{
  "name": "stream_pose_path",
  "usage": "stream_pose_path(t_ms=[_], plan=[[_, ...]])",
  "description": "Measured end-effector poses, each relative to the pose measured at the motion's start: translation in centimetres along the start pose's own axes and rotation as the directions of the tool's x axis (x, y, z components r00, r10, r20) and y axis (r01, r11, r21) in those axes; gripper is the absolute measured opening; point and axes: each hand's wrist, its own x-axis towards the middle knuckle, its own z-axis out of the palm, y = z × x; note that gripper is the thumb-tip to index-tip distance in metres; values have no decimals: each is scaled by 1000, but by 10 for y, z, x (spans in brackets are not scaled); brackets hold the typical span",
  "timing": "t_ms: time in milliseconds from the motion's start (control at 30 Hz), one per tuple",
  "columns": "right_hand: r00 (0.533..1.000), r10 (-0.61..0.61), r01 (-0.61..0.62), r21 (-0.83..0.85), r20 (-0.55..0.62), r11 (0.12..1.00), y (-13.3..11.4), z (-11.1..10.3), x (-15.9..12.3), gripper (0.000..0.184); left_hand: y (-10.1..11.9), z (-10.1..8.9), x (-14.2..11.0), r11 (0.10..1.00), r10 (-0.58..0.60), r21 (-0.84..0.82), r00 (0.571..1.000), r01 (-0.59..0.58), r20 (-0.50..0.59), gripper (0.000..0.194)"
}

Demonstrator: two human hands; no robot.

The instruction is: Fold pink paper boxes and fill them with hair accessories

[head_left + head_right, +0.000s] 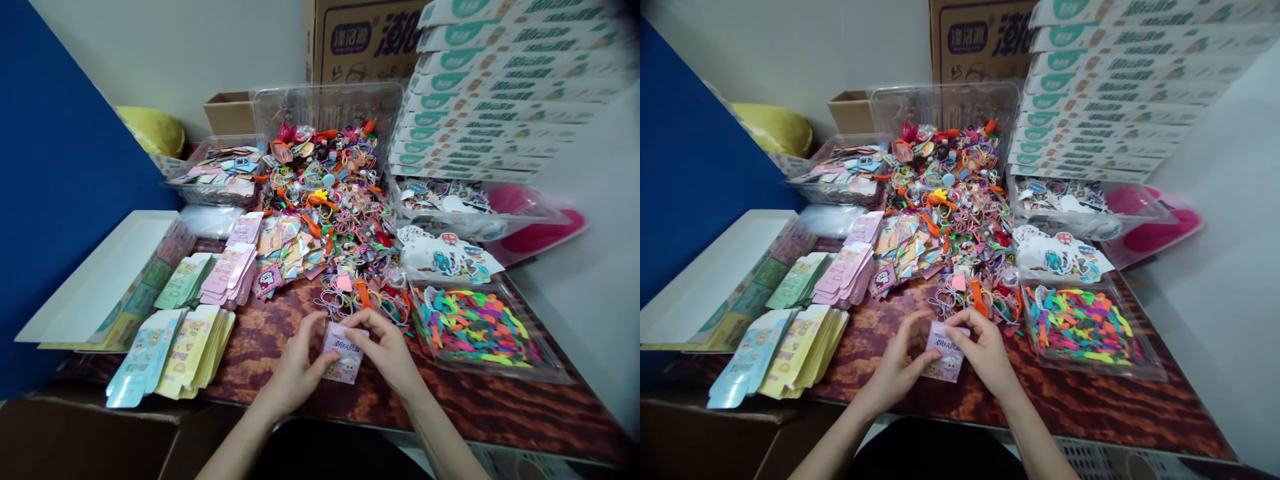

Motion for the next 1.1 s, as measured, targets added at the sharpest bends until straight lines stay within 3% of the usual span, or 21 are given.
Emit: stream_pose_path(t_ms=[133,333,533,700,833,967,1100], plan=[[996,84,-84,18,5,996,-3,-1,4,25,1,-4,-2,1000,-11,17,1000,10,27,52],[991,81,-76,-48,110,996,-3,-4,7,22,-4,-4,-3,999,-15,-49,999,17,39,53],[995,96,-94,-37,38,995,1,-7,5,25,-2,-3,-4,999,-44,1,997,44,67,57],[998,13,-13,10,59,1000,0,-9,9,25,0,-2,-3,1000,-27,13,997,26,69,60],[997,72,-70,93,-19,993,7,-5,1,30,-2,-1,-3,999,-24,-23,998,25,52,58],[996,18,-19,-9,-92,1000,14,2,-13,24,-4,-2,-2,1000,-11,-26,1000,11,25,56],[997,-22,17,-61,-80,998,15,5,-18,23,-2,-4,1,1000,26,-1,999,-26,23,56]])
